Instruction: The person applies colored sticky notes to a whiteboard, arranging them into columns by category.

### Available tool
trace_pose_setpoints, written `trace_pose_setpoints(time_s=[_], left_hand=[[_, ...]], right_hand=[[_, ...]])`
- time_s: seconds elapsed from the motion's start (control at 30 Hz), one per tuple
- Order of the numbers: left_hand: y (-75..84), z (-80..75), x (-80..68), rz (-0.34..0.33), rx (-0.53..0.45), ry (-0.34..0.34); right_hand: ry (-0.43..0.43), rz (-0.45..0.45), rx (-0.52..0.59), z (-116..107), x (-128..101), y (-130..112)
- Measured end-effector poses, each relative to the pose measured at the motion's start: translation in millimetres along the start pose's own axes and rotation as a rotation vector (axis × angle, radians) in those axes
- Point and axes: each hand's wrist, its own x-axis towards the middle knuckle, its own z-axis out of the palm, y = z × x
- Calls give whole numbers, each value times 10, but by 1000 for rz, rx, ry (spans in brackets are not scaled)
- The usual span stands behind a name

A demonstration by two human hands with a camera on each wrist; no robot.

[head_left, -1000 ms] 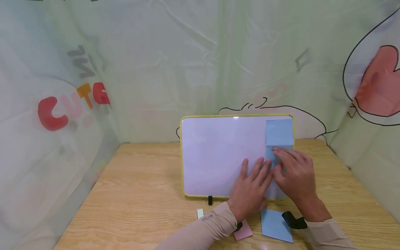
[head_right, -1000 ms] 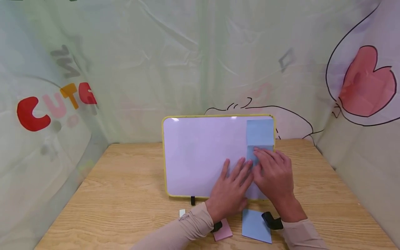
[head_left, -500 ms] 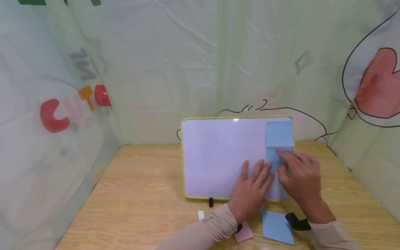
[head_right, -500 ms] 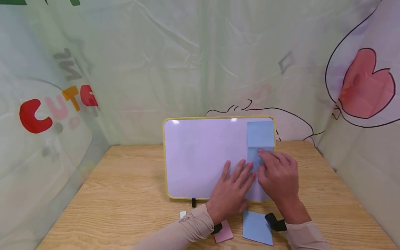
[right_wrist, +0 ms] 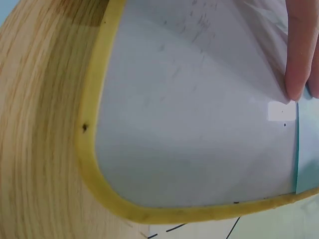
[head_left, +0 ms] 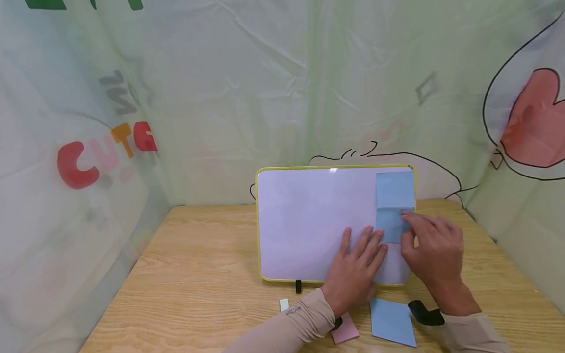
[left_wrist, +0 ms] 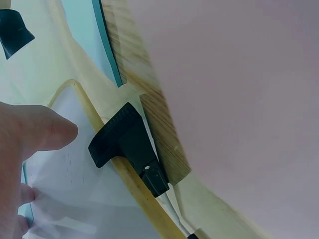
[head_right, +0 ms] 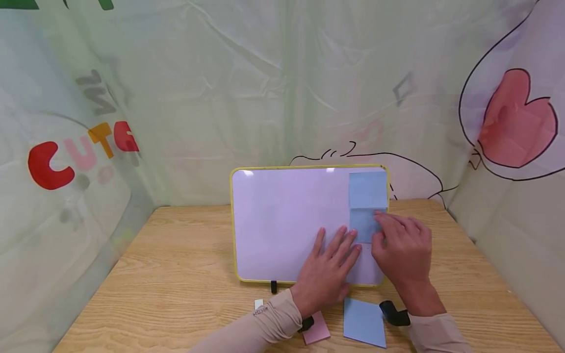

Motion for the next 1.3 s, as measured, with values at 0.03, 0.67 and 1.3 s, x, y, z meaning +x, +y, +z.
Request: trace_pose_setpoints(time_s=[0.03,0.67,1.3], left_hand=[[0,0,-2,0,0,0],[-8,-1,-28,-13,-39,53],[-156,-338,-400,68,-438,-11]], right_hand=[[1,2,-2,-3,1,4],[55,-10,34,-26,-8,-5],[57,-72,118,49,-2,-111]])
